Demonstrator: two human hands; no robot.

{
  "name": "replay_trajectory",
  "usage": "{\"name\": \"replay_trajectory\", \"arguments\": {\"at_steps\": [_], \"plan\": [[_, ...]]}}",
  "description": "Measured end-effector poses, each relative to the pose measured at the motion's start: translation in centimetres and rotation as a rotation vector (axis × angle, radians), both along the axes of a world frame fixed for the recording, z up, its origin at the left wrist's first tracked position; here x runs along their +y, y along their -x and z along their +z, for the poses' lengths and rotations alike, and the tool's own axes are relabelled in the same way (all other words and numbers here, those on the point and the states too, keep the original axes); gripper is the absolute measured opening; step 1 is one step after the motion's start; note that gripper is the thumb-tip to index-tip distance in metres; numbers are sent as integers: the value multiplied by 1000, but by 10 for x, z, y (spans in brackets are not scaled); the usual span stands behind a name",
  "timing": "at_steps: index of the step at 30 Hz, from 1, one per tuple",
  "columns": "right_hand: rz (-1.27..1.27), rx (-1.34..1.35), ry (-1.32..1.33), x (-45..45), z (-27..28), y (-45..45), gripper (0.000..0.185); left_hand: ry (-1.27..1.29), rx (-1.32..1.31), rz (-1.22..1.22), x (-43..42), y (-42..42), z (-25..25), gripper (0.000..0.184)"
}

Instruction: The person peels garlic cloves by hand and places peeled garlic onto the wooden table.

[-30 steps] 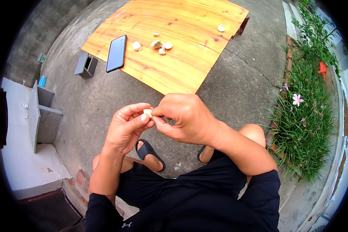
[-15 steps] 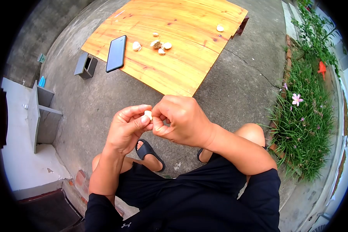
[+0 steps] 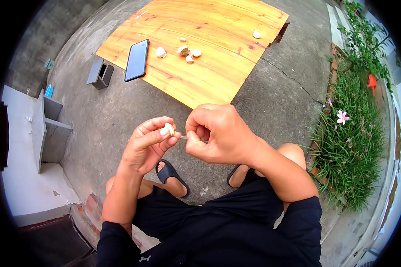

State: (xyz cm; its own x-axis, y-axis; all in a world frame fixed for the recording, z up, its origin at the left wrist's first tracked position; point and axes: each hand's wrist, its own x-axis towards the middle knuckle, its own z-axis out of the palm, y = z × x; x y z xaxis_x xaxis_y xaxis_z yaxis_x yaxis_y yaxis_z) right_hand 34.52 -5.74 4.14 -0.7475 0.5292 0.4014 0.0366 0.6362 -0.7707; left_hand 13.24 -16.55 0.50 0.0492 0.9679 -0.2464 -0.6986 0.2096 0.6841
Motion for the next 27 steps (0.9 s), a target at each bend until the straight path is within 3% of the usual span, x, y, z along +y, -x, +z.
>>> {"name": "replay_trajectory", "arguments": {"at_steps": [9,27], "plan": [[-34,127,103,-7,-6,9,9,-58,55,7,0,-4,-4,28],[-87,87,-130,-6,-13,10,13,-39,57,-44,-2,-6,-3,29]]}}
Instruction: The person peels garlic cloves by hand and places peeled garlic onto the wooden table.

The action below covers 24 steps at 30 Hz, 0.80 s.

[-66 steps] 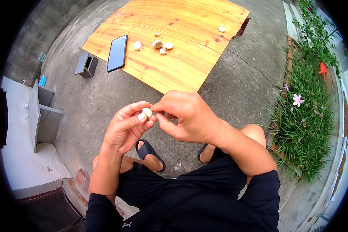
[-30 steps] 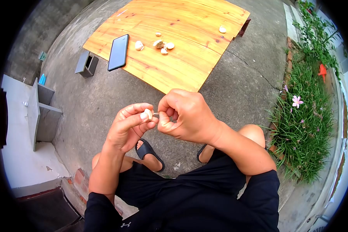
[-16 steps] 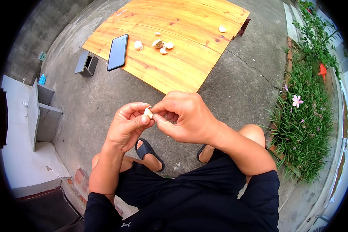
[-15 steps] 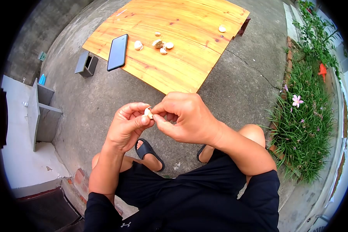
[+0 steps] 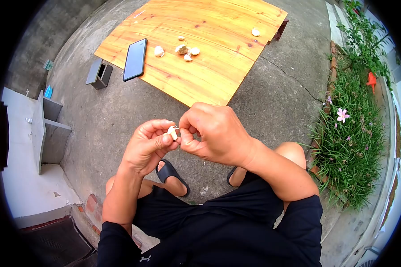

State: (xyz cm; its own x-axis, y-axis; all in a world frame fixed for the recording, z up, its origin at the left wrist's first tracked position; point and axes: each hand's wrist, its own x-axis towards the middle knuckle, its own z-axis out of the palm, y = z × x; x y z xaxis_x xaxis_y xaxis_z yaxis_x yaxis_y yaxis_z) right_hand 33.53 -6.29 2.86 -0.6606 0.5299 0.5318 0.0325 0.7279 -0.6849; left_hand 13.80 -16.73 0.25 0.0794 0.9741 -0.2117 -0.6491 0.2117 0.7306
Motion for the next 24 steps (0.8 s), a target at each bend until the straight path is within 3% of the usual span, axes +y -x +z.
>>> {"name": "replay_trajectory", "arguments": {"at_steps": [6,9,14,21,24], "plan": [[28,1,67,4,10,-10,9,101,-100,3,1,5,0,26],[87,-123,4,11,17,-15,9,80,-134,-33,2,6,-2,23],[92,103,245,3,8,-1,8,71,-151,-88,3,3,-2,21],[154,22,95,12,-2,-3,14,120,-129,-85,2,-2,5,24],[66,-24,102,6,-1,-4,12,71,179,7,0,-8,8,23]]}}
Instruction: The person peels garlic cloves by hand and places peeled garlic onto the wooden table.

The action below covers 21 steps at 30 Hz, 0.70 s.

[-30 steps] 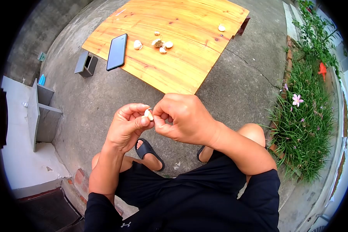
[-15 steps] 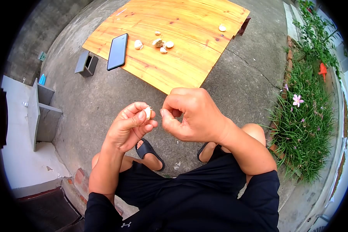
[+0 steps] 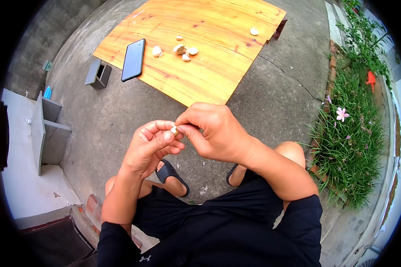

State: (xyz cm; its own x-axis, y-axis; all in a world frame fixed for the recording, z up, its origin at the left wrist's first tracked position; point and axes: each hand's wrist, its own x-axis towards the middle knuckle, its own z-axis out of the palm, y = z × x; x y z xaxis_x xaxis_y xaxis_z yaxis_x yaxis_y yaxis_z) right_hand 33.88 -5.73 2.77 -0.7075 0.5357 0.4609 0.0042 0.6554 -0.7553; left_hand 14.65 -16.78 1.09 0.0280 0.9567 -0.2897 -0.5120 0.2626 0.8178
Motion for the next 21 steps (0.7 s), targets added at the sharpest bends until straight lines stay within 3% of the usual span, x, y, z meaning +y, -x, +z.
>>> {"name": "replay_trajectory", "arguments": {"at_steps": [6,12,15,18,21], "plan": [[14,66,-38,-4,-5,4,10,-23,164,85,-3,-3,4,20],[-100,111,317,-24,-14,14,4,-263,456,232,-11,-16,-3,17],[-85,196,554,-31,-15,18,2,-375,573,296,-11,-22,-5,16],[-12,279,794,-33,-18,19,4,-539,849,308,-11,-21,-4,15],[10,296,898,-32,-18,18,4,-627,910,370,-9,-25,-7,17]]}}
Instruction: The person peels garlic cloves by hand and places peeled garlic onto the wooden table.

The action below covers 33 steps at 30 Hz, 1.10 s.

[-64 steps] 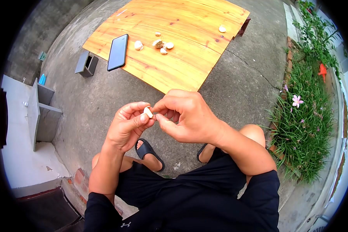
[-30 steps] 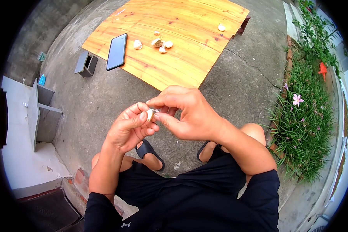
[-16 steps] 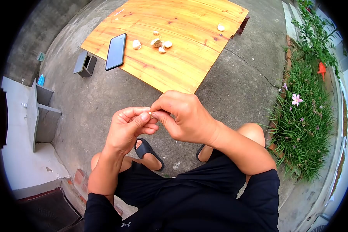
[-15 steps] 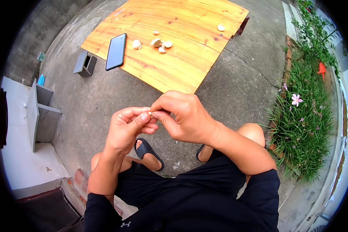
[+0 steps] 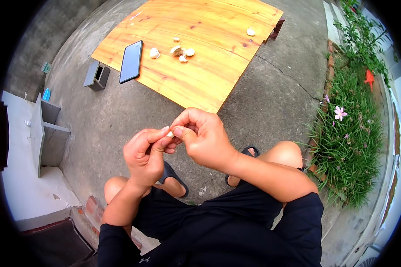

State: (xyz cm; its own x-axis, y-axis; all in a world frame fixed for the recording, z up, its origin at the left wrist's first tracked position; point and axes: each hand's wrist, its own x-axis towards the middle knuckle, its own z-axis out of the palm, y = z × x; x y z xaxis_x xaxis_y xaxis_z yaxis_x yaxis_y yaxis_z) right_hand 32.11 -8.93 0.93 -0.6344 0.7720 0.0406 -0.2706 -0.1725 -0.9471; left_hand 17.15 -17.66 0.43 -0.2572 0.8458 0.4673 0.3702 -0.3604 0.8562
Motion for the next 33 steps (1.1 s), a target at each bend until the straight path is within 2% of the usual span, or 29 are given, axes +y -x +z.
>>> {"name": "replay_trajectory", "arguments": {"at_steps": [3,6,9,12,15,18,24,27,30,33], "plan": [[43,77,92,3,-1,-1,3,-37,110,1,2,2,-2,17],[24,93,140,2,-6,1,4,-29,57,25,4,-1,-5,17],[-200,-110,-519,4,-13,3,6,182,-542,-23,8,-8,-4,18],[-127,-7,-162,-1,2,4,7,-28,-125,-19,9,-4,-3,16],[-98,21,-34,-1,4,5,7,-147,214,31,10,1,-4,16],[-69,16,81,1,-6,6,8,-230,384,50,13,2,-2,16],[51,91,298,3,-12,4,6,-250,417,72,12,3,-4,16],[53,87,316,4,-13,4,7,-253,428,51,13,3,-5,15],[93,41,386,1,-9,5,10,-84,180,-65,8,-6,-1,15],[31,39,254,5,6,1,7,22,-334,-227,11,3,-5,17]]}}
